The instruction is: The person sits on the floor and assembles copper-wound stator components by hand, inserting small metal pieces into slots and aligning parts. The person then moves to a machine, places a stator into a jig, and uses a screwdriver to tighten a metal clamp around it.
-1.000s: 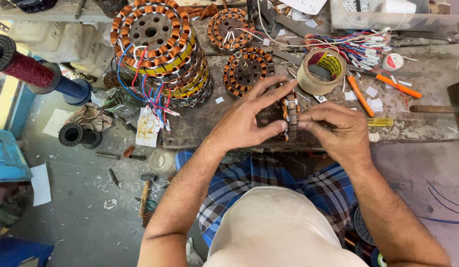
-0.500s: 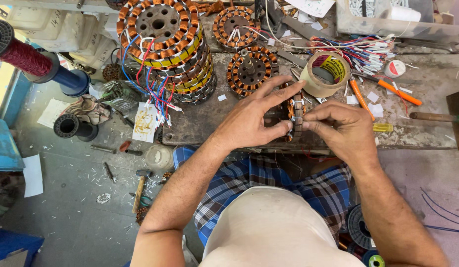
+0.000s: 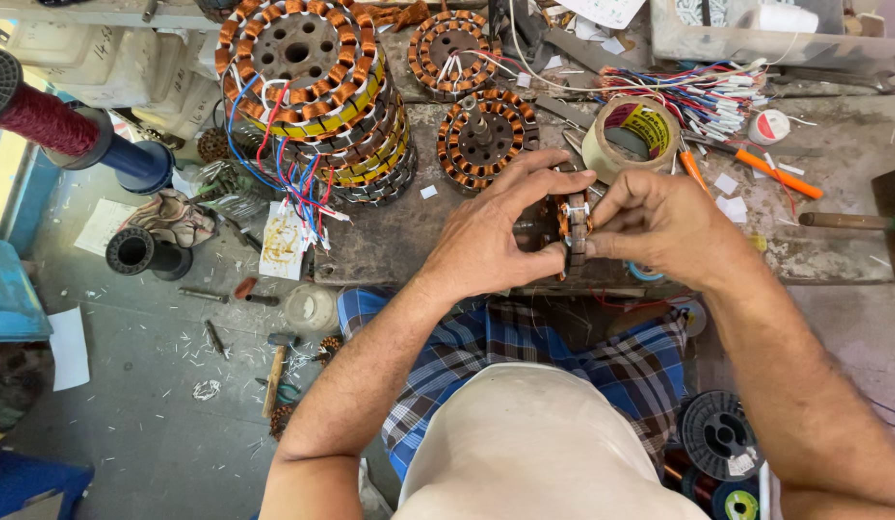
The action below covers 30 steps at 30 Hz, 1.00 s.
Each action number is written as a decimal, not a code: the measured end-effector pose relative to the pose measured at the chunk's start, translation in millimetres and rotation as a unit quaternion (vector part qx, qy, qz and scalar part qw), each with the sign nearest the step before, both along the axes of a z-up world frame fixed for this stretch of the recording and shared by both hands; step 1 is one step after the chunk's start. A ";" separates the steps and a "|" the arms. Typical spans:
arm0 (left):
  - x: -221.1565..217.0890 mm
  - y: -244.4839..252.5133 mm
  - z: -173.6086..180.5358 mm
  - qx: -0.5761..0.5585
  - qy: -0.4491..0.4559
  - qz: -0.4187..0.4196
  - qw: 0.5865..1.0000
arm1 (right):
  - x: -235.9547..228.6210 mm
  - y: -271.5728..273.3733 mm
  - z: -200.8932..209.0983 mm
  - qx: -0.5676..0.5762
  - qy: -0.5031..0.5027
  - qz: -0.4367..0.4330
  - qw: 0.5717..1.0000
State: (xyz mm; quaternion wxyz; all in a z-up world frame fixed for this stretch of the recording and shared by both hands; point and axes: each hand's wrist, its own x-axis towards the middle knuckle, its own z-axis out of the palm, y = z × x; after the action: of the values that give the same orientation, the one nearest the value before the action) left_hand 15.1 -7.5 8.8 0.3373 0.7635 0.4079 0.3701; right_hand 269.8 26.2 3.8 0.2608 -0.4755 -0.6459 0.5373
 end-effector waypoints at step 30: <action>-11.6 26.6 -15.6 0.009 -0.105 -0.070 0.992 | -10.3 0.6 -16.0 -0.003 0.116 -0.044 0.992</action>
State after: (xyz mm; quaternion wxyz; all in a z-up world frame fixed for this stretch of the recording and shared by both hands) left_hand 3.5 19.0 -6.8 0.3967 0.7500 0.3128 0.4270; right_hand 259.5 26.9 -12.1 0.3558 -0.4385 -0.5882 0.5789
